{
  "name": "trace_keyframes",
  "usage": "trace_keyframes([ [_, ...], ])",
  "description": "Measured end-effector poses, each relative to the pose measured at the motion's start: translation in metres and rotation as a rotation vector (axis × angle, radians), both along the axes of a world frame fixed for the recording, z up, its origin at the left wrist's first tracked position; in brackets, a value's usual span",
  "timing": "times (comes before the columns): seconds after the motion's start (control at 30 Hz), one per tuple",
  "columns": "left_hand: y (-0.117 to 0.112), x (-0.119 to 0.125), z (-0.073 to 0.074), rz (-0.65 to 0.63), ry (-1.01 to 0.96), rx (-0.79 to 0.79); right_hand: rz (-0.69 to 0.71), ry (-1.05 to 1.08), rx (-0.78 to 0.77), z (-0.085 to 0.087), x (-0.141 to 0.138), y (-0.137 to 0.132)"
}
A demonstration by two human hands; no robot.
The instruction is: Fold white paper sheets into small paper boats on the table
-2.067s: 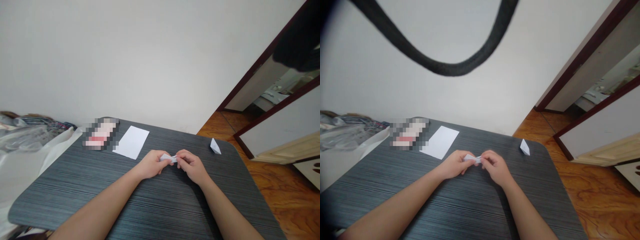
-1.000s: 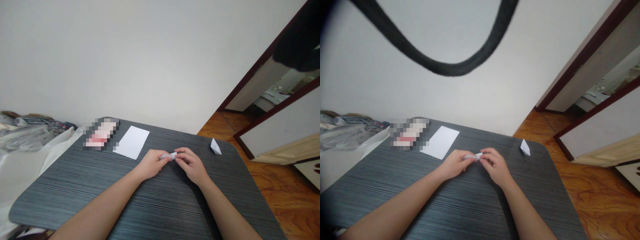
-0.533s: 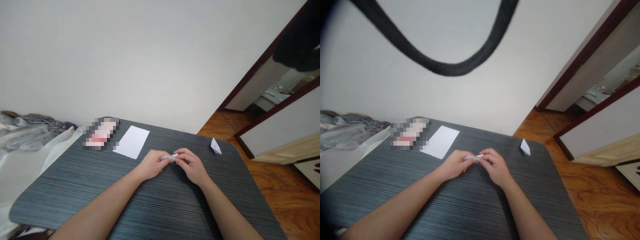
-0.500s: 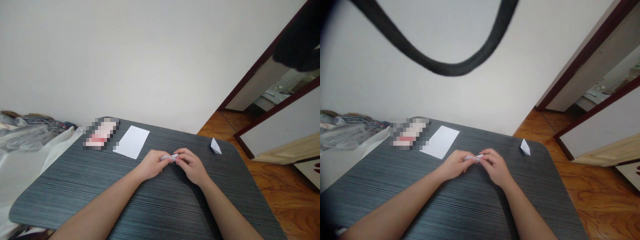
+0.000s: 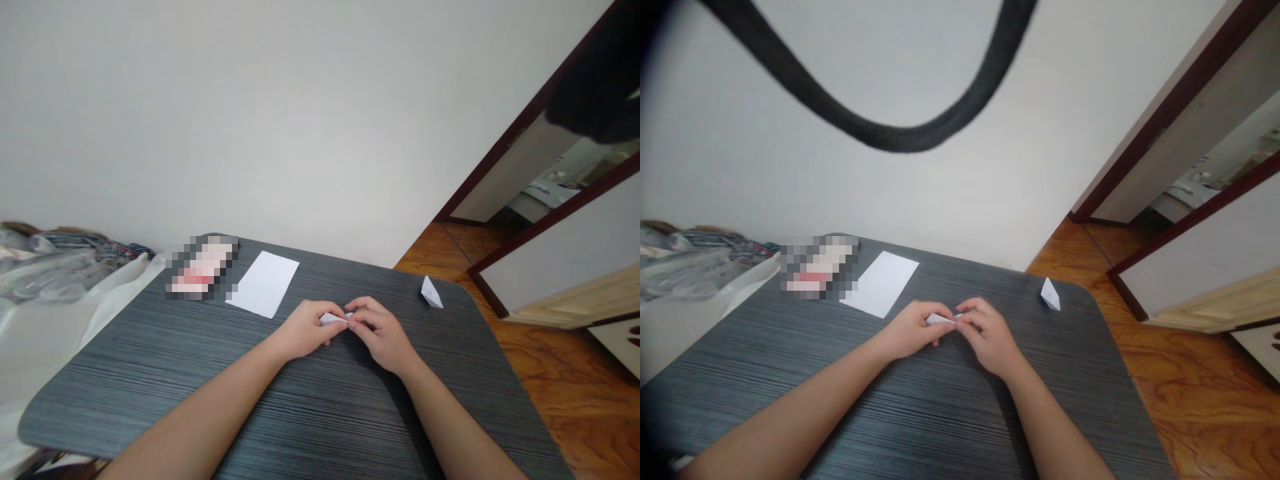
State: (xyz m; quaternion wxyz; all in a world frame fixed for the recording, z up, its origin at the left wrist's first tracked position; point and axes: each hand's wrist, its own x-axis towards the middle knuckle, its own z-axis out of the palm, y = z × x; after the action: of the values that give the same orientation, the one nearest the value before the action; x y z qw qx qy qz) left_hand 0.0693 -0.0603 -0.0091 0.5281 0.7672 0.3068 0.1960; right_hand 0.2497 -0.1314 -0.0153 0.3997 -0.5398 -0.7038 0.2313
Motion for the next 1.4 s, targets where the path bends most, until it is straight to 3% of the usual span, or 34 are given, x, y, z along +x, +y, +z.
trace_keyframes([
  [0.4, 0.0, 0.001, 0.0, 0.074, 0.001, -0.002, -0.07, 0.067, -0.041, -0.008, 0.003, 0.0],
  [1.1, 0.001, 0.001, -0.004, 0.071, -0.041, -0.028, -0.069, 0.122, -0.014, -0.005, 0.0, 0.001],
  [1.27, 0.001, 0.001, -0.003, 0.077, -0.044, -0.05, -0.146, 0.258, -0.163, -0.012, 0.002, 0.0],
  [1.4, 0.0, 0.001, -0.001, 0.063, -0.051, -0.056, -0.084, 0.246, -0.32, -0.015, 0.001, 0.001],
])
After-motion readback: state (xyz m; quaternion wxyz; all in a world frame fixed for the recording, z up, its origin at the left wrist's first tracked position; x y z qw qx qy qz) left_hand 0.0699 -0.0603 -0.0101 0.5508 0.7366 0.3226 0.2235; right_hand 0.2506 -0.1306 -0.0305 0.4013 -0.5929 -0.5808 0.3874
